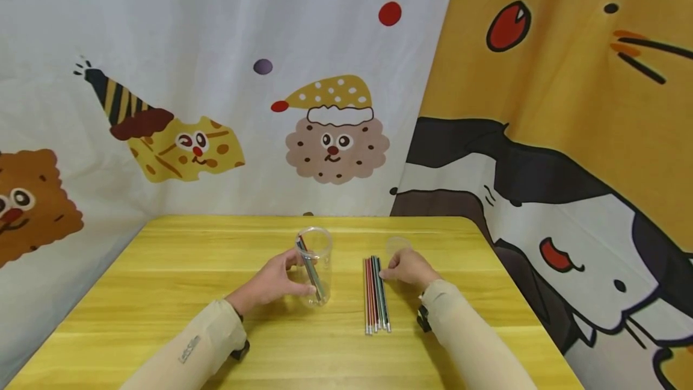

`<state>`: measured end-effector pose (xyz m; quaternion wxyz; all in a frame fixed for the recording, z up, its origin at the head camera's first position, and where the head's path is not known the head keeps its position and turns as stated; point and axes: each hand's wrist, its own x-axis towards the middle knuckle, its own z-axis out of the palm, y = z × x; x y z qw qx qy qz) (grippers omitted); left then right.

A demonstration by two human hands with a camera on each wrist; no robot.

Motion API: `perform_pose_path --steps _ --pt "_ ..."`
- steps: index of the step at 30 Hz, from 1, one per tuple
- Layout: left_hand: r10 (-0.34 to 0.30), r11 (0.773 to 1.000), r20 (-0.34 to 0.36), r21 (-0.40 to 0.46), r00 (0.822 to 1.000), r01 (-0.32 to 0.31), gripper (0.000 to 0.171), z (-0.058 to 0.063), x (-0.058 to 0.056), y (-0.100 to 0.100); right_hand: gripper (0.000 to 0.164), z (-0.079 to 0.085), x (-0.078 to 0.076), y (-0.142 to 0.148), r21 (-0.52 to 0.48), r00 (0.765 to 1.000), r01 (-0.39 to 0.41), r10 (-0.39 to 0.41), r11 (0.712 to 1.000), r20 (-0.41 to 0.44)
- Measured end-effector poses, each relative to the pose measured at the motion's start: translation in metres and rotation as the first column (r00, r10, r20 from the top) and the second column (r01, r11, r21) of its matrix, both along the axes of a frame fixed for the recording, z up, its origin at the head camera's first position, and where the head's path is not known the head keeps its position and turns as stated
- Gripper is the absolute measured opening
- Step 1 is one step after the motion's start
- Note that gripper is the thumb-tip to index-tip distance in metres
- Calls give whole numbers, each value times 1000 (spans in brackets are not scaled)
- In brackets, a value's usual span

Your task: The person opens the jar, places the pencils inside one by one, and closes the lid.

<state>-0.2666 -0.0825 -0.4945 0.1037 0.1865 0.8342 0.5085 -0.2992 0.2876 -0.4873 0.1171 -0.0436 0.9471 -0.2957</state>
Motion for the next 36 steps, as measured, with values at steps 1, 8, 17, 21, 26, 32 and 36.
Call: perform_pose_path --steps 1,8,17,21,26,32,36 --pt "1 1000 -2 0 1000 -1 47 0 0 0 30 1 1 0 -6 1000 2 -2 1000 -4" --pt "2 1000 -3 -5 1000 -2 47 1 1 0 26 3 1 -1 -39 1000 -28 29 999 11" --pt "1 1000 8 -1 1000 -1 51 -1 0 0 25 2 -1 -1 -32 1000 -10 10 999 -5" --pt "-3 1000 8 6 1000 3 52 -2 0 0 24 6 3 -2 -1 999 22 -23 1000 -23" --pt "-6 1000 4 11 1000 6 51 0 0 1 22 11 6 -5 23 999 47 -47 999 -17" --pt "-7 1000 1 12 1000 7 49 -1 0 1 24 13 7 -6 24 999 46 -45 999 -24" --pt "-1 1000 -3 7 1000 1 47 0 0 0 23 11 4 -5 27 999 34 -33 999 -27"
